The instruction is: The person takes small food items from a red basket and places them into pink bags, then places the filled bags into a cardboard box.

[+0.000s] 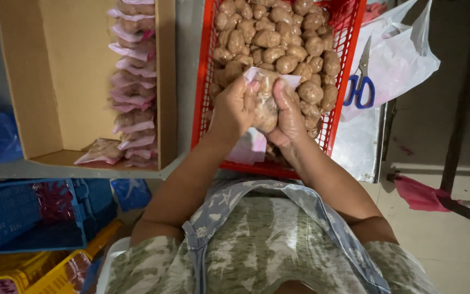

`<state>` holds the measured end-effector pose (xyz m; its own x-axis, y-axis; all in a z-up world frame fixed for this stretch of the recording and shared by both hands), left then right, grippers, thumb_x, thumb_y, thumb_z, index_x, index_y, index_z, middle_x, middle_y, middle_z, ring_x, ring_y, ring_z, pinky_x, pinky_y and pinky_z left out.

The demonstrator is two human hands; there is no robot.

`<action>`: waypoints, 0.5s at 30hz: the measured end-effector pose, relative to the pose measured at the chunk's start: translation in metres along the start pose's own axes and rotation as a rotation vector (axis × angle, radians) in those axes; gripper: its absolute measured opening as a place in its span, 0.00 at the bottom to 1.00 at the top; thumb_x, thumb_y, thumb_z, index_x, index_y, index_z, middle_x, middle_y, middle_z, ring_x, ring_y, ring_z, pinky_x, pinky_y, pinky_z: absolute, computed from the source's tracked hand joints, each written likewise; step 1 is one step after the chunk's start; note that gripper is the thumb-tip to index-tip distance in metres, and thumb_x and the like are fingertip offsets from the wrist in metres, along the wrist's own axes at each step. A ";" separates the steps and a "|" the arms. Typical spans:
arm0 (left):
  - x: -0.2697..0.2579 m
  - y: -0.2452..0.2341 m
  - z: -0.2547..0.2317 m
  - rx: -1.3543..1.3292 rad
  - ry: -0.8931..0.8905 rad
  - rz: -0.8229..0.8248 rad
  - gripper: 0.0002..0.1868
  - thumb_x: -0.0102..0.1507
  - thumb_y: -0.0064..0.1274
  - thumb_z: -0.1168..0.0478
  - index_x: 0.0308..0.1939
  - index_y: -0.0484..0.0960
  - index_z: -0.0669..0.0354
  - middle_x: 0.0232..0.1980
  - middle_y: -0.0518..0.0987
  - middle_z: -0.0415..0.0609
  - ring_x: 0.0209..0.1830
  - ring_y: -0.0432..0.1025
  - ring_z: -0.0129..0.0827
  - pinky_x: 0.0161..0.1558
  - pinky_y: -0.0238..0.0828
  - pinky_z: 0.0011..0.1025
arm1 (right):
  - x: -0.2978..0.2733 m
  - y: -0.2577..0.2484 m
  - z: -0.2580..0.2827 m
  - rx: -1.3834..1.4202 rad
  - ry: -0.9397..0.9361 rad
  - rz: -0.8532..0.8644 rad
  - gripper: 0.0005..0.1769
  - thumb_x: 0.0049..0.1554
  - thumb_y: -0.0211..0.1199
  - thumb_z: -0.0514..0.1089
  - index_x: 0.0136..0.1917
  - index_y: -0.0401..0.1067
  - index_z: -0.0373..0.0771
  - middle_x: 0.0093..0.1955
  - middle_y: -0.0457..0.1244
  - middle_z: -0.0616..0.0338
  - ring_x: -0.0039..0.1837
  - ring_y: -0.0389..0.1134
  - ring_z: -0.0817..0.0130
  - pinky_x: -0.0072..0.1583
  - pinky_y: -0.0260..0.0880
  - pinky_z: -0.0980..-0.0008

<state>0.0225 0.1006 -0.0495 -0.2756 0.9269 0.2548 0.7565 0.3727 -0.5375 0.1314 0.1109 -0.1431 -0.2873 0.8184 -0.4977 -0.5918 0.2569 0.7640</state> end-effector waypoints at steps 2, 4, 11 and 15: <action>-0.006 0.002 0.012 -0.039 -0.022 -0.041 0.16 0.70 0.48 0.50 0.34 0.78 0.55 0.28 0.78 0.60 0.35 0.78 0.58 0.33 0.75 0.42 | -0.009 0.007 -0.006 0.053 0.064 -0.070 0.34 0.49 0.75 0.64 0.56 0.72 0.36 0.56 0.69 0.46 0.60 0.73 0.51 0.62 0.75 0.40; -0.008 0.010 0.035 -0.001 -0.100 -0.043 0.14 0.70 0.46 0.47 0.44 0.77 0.50 0.33 0.82 0.57 0.39 0.80 0.53 0.38 0.77 0.42 | 0.002 -0.008 -0.011 -0.033 0.144 -0.034 0.38 0.51 0.71 0.66 0.62 0.70 0.37 0.61 0.68 0.47 0.63 0.71 0.50 0.64 0.73 0.41; -0.029 -0.062 0.077 -0.150 -0.474 0.162 0.24 0.68 0.39 0.36 0.56 0.75 0.45 0.47 0.83 0.49 0.49 0.79 0.39 0.49 0.76 0.37 | 0.023 -0.025 0.032 -0.318 0.090 0.237 0.53 0.49 0.53 0.82 0.77 0.60 0.52 0.72 0.63 0.49 0.70 0.69 0.46 0.72 0.69 0.34; -0.029 -0.150 0.136 -0.251 -0.522 0.145 0.25 0.71 0.37 0.43 0.63 0.74 0.52 0.64 0.77 0.46 0.60 0.71 0.29 0.61 0.70 0.33 | -0.035 0.024 0.076 -0.424 0.037 0.298 0.27 0.62 0.65 0.63 0.70 0.69 0.55 0.60 0.66 0.54 0.59 0.69 0.63 0.56 0.74 0.67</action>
<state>-0.1636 0.0244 -0.0860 -0.3666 0.8903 -0.2702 0.9075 0.2781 -0.3148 0.1842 0.1272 -0.0759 -0.5119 0.8035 -0.3039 -0.7312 -0.2219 0.6450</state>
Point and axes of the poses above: each hand's wrist, its own x-axis towards the middle knuckle, its own y-axis out of the palm, z = x × y, the point moved 10 cm from there along x, towards the middle knuckle
